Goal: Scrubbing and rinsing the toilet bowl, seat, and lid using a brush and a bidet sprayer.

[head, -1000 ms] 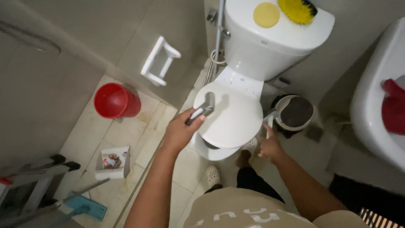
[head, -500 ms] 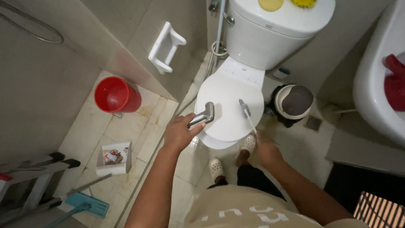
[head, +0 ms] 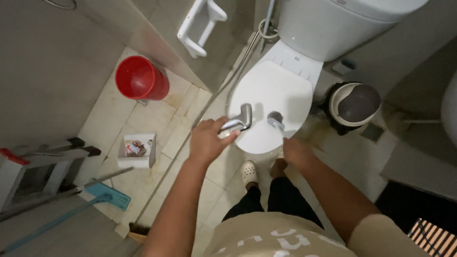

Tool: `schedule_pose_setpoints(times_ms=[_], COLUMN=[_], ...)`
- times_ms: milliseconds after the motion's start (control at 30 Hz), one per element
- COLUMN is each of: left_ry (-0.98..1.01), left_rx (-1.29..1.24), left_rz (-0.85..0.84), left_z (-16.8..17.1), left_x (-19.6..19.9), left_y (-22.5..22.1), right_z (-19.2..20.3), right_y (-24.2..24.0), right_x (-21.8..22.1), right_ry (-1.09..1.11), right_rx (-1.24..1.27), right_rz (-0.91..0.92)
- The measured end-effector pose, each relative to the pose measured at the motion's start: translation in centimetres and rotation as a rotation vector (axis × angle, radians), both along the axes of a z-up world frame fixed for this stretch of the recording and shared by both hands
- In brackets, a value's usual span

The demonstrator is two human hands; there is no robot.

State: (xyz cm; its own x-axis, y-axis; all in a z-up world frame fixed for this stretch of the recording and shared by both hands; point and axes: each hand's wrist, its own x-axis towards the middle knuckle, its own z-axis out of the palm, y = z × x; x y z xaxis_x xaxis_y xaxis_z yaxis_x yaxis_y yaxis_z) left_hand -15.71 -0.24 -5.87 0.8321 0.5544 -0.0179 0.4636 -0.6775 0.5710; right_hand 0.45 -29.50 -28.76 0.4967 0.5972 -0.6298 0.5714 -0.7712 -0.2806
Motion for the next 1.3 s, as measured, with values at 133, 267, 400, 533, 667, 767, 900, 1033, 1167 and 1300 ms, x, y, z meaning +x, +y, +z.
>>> schedule_pose_setpoints(times_ms=[133, 267, 400, 533, 667, 767, 900, 1033, 1167, 1300], left_ry=[0.033, 0.022, 0.061, 0.027, 0.020, 0.017, 0.052, 0.175, 0.311, 0.449], left_rx=[-0.047, -0.065, -0.086, -0.043, -0.086, -0.087, -0.141, -0.213, -0.196, -0.248], left_rz=[-0.035, -0.077, -0.066, -0.067, -0.007, 0.020, 0.044, 0.040, -0.021, -0.123], left_z=[-0.9, -1.5, -0.7, 0.1, 2.4, 3.3, 4.9, 4.6, 2.0, -0.9], left_x=[-0.2, 0.8, 1.9, 3.3, 5.2, 7.0, 9.3, 10.6, 10.7, 10.1], left_y=[-1.6, -3.2, -3.9, -3.8, -3.6, -3.8, -4.2, -4.8, -5.1, -5.3], right_z=[-2.4, -3.2, -2.5, 6.9, 8.9, 3.0, 3.5, 2.9, 1.4, -0.2], right_y=[-1.0, -3.7, -4.7, -2.2, -2.1, -5.2, -4.2, -4.4, -3.9, -4.9], right_x=[0.1, 0.6, 1.8, 2.6, 5.2, 8.2, 11.3, 12.8, 11.9, 10.2], right_ry=[0.034, 0.044, 0.061, 0.109, 0.127, 0.096, 0.076, 0.001, 0.001, 0.057], right_rx=[0.045, 0.068, 0.105, 0.041, 0.009, 0.082, 0.148, 0.076, 0.045, -0.038], right_rz=[-0.085, -0.187, -0.256, -0.367, -0.428, -0.416, -0.397, -0.302, -0.219, -0.283])
